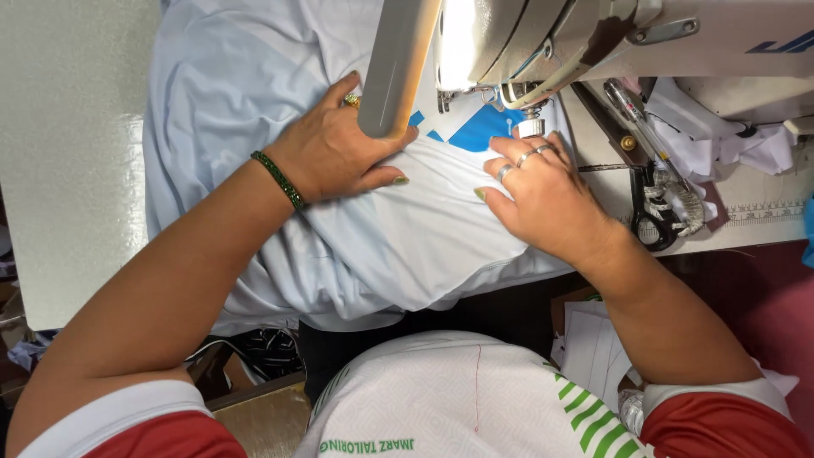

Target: Sewing a white jersey and trimming excess fabric using an industrial sewing machine and scissors.

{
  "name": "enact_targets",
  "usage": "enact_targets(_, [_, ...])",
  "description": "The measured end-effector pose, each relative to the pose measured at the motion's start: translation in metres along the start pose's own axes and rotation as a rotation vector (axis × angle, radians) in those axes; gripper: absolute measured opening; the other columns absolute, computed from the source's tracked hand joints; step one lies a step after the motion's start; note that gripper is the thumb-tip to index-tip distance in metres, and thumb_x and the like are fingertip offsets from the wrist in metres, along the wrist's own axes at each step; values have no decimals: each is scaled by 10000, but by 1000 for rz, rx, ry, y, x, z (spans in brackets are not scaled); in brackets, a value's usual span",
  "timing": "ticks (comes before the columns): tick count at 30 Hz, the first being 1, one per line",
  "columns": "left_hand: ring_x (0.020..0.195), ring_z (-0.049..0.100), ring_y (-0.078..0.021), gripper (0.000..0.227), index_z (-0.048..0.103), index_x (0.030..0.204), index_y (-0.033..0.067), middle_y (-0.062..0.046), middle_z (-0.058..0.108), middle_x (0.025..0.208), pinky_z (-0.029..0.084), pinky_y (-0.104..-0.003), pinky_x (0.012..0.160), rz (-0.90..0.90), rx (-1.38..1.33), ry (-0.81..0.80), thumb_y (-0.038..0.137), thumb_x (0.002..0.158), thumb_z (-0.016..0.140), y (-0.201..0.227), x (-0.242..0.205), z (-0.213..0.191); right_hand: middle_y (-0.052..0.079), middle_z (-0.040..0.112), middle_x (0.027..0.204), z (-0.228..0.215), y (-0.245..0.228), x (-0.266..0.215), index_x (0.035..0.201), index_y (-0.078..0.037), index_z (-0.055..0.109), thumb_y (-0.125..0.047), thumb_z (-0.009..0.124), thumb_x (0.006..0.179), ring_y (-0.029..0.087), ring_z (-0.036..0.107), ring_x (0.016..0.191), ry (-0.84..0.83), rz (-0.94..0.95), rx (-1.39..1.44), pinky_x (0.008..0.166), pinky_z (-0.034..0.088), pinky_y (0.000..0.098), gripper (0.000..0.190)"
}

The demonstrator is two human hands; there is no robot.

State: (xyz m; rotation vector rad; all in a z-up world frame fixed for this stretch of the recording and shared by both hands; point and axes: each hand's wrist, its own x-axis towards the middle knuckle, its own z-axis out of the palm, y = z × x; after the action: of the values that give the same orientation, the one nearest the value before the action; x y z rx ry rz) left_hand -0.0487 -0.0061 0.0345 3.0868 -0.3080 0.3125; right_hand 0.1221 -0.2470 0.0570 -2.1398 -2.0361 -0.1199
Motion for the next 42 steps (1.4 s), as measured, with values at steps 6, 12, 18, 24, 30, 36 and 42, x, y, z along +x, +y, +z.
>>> enact_targets(6, [924,551,-288,217,574,919,69,-84,584,1029,479,-406,832,14,-328,327,278,940,627,6,31,-11,300,619,1157,13,2,34,1165,57,625,80,524,901,385,606,1111,322,-42,307,1004,462,413,283])
enact_targets(12, [1092,506,-293,397,533,946,146,-5,556,1080,308,-436,1063,-49,-197,168,449,802,744,-7,29,11,176,637,1210,33,21,41,1134,-62,658,17,494,890,261,637,1112,272,-192,3,959,482,344,304])
enact_targets(18, [1173,498,-301,494,541,1286,103,-63,531,1305,425,-431,1006,-28,-294,147,346,876,668,-4,27,28,185,656,1113,50,27,33,1169,-144,676,-16,539,841,268,631,1011,250,-89,85,951,460,370,378])
enact_targets(24, [1181,523,-252,472,607,1167,106,-23,592,1212,349,-457,1044,39,-280,286,376,815,770,-13,29,22,180,708,1045,53,29,29,1177,-174,668,10,519,863,253,694,1019,296,-89,71,897,518,318,393])
enact_targets(30, [1179,524,-252,450,643,1178,128,-35,603,1214,329,-465,1060,46,-240,312,390,837,774,-13,27,29,111,671,995,36,25,40,1110,-135,718,24,547,831,257,626,923,331,-150,20,898,481,358,363])
enact_targets(36, [1174,544,-248,448,663,1174,105,-48,624,1221,335,-490,1047,67,-278,352,354,834,814,-14,27,31,2,688,937,43,31,36,1062,-179,761,-13,544,838,197,645,944,376,-176,-132,871,500,320,353])
enact_targets(42, [1189,529,-236,411,654,1180,117,-42,612,1240,337,-491,1037,58,-259,323,376,875,752,-15,27,34,-127,722,996,41,32,37,999,-157,763,-21,535,843,164,618,877,414,-217,-202,817,495,297,308])
